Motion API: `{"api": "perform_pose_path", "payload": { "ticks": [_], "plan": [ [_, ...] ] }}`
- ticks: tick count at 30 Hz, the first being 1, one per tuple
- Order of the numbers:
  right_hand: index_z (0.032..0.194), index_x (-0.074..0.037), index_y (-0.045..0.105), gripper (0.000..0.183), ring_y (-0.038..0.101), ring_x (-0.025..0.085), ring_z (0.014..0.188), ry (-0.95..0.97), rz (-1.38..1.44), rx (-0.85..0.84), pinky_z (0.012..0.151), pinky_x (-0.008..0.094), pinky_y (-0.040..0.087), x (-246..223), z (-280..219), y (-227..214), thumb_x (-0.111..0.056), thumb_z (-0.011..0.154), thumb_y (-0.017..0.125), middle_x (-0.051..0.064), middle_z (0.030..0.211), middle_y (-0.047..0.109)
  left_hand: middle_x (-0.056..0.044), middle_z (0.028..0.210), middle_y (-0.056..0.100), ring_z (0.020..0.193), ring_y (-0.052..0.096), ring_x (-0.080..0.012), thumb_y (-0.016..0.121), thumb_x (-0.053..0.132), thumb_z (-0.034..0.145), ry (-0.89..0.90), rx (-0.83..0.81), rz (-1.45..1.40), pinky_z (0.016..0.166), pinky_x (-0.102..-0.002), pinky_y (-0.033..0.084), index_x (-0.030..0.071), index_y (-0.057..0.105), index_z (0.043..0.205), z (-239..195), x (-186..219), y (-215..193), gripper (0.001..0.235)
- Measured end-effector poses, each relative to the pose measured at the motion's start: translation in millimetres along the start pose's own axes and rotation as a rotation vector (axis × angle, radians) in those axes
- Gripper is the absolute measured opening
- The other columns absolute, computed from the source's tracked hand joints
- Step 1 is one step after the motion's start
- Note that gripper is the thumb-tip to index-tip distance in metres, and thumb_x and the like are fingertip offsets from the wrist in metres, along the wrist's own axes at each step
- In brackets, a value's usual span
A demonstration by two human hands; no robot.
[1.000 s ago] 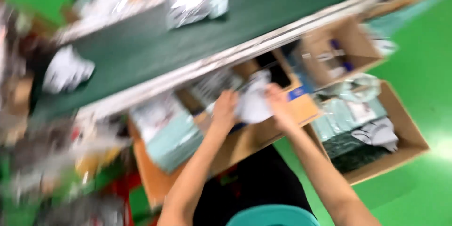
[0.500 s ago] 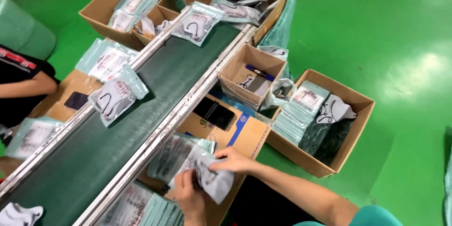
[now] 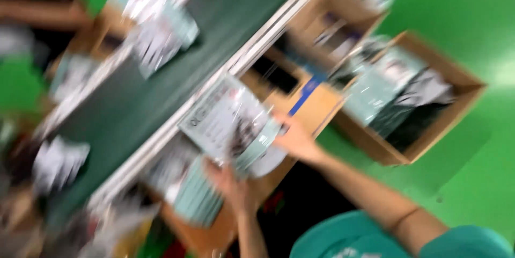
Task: Packing individual face masks into plastic bags and placing them into cardboard boxes on a factory conveyor belt.
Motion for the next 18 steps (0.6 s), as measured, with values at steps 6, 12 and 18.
{"api": "perform_pose_path", "payload": {
  "ticks": [6, 12, 18],
  "plan": [
    [0.139, -0.002, 0.053, 0.052, 0.059, 0.022, 0.115, -0.072, 0.037, 0.021, 0.101, 0.035, 0.051, 8, -8, 27, -0.007, 0.091, 0.073, 0.012, 0.126, 0.06, -0.013, 0.128, 0.068, 0.116, 0.064, -0.0236, 0.074, 0.028, 0.09, -0.788, 0.061, -0.297, 0.102, -0.038, 0.047, -0.003, 0.058, 0.134, 3, 29, 6, 0.056],
    [0.131, 0.001, 0.055, 0.037, 0.066, 0.022, 0.099, 0.665, 0.767, -0.193, 0.09, 0.045, 0.062, 77, -58, 51, -0.01, 0.096, 0.063, 0.011, 0.116, 0.066, -0.014, 0.121, 0.071, 0.107, 0.066, -0.0204, 0.07, 0.023, 0.096, -0.728, 0.235, -0.617, 0.095, -0.035, 0.053, -0.004, 0.066, 0.125, 2, 2, 3, 0.04],
    [0.122, 0.01, 0.064, 0.023, 0.07, 0.021, 0.102, 0.403, 0.741, -0.129, 0.089, 0.036, 0.057, 51, -35, 37, -0.006, 0.106, 0.061, 0.017, 0.115, 0.071, -0.007, 0.109, 0.07, 0.099, 0.064, -0.0165, 0.071, 0.018, 0.096, -0.651, -0.123, -0.84, 0.089, -0.034, 0.052, -0.005, 0.068, 0.117, -29, 6, 53, 0.031]
  ]
}}
Point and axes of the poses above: each hand's wrist, its own z-axis towards the middle knuckle, its own y-axis out of the palm, x = y × z, the point moved 8 cm from there along z, towards the middle knuckle
